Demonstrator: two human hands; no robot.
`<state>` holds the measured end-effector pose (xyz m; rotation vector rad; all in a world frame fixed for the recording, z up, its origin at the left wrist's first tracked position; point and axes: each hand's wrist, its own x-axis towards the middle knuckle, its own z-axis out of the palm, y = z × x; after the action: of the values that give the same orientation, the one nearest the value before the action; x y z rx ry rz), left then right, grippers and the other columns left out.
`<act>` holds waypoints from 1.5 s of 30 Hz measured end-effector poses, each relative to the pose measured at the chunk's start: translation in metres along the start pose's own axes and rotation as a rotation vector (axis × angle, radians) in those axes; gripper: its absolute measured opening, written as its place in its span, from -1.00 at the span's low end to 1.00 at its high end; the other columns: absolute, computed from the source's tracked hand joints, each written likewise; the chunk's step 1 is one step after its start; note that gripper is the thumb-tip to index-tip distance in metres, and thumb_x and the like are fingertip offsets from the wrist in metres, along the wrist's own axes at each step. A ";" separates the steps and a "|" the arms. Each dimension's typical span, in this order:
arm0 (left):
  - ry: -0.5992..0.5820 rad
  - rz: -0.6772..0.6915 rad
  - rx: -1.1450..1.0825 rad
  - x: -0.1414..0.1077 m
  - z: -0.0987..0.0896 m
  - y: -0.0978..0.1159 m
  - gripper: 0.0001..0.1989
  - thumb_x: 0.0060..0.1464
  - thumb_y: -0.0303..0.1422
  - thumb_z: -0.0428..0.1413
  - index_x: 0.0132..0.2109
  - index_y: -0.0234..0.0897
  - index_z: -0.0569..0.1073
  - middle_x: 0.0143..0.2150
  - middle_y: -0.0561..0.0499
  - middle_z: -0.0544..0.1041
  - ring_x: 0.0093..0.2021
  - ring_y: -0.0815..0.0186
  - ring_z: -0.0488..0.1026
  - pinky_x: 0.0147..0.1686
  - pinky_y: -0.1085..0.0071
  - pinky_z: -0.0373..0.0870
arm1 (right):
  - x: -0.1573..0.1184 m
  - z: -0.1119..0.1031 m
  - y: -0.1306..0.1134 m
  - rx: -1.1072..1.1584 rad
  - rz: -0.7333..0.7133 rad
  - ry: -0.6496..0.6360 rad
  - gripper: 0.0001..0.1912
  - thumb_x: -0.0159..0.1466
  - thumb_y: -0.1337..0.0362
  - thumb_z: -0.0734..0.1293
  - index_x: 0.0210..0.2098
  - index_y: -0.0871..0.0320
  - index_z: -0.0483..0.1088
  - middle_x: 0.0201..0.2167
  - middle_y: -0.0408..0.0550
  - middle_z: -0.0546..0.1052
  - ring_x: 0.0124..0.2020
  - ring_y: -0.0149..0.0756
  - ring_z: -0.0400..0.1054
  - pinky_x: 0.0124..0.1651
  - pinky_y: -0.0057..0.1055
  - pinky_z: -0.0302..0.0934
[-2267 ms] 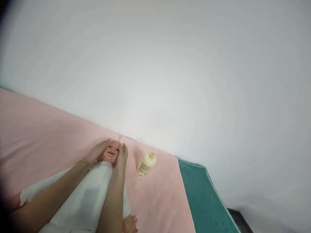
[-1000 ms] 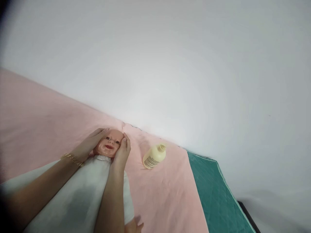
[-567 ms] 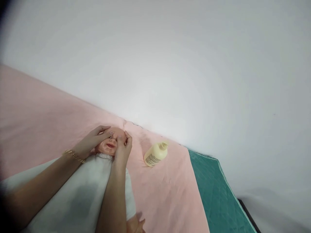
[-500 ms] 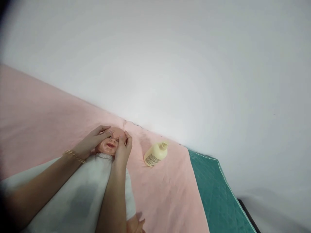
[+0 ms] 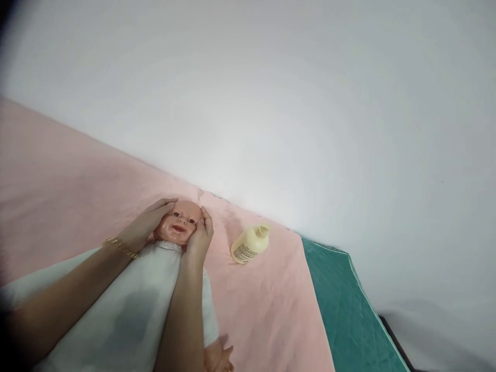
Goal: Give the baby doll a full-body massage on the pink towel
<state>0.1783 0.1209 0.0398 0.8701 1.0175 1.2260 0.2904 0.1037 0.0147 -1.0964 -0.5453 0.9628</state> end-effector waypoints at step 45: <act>-0.015 -0.006 0.171 -0.002 -0.003 0.001 -0.48 -0.04 -0.13 0.24 0.05 -0.23 0.38 0.04 -0.12 0.48 0.00 0.08 0.47 -0.18 0.34 0.46 | -0.010 0.006 -0.009 -0.160 -0.022 -0.010 -0.52 0.10 0.10 0.43 -0.02 0.13 0.40 -0.06 -0.04 0.52 -0.03 -0.23 0.42 0.00 -0.34 0.33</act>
<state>0.1747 0.1187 0.0398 1.0063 1.1241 1.1378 0.2843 0.0965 0.0262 -1.2260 -0.6496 0.9172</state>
